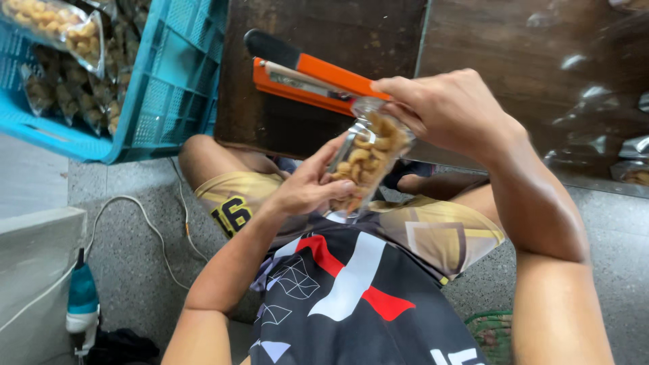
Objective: The person repeatedly picks up clear plastic bags filled with snacks, places them into an orange heat-sealing machine, seals the bags, and then places the sealed bags into a blue crate. The process is repeated for multiple bags.
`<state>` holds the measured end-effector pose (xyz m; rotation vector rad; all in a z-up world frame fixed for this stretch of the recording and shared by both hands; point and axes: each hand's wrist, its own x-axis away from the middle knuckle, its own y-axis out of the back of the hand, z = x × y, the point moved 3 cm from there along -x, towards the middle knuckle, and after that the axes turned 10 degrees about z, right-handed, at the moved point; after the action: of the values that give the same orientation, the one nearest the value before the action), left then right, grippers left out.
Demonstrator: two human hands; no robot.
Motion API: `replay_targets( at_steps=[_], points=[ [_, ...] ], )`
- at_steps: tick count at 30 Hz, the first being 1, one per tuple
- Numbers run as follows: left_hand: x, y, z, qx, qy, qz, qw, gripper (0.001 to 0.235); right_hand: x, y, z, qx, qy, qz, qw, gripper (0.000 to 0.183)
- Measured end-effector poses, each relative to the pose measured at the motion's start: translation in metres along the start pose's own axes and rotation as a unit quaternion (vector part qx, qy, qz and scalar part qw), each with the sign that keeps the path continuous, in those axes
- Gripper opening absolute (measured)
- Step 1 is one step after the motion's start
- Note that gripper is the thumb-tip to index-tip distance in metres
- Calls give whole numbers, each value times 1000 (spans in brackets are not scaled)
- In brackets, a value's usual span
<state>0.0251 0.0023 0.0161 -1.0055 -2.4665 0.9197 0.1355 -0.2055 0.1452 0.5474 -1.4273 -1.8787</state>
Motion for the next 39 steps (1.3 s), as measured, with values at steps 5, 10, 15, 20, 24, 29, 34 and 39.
replay_targets(
  at_steps=[5, 10, 15, 20, 24, 29, 34, 39],
  points=[
    [57, 61, 7, -13, 39, -145, 989, 63, -66, -43, -8, 24, 73, -45, 996, 53],
    [37, 100, -2, 85, 29, -207, 974, 45, -129, -78, -11, 147, 77, 64, 984, 78],
    [20, 113, -21, 109, 59, -212, 969, 39, -156, -95, -19, 139, 93, 118, 979, 76],
    [16, 115, -31, 133, 75, -214, 965, 34, -166, -110, -24, 223, 128, 66, 964, 70],
    [17, 121, -35, 135, 84, -218, 963, 31, -170, -123, -30, 221, 124, 117, 960, 77],
    [18, 126, -42, 138, 109, -230, 957, 30, -176, -130, -24, 217, 96, 127, 963, 80],
    [15, 124, -47, 152, 111, -207, 960, 34, -181, -132, -18, 196, 88, 165, 963, 110],
    [17, 122, -50, 146, 119, -198, 962, 37, -183, -140, -17, 183, 79, 166, 966, 96]
  ],
)
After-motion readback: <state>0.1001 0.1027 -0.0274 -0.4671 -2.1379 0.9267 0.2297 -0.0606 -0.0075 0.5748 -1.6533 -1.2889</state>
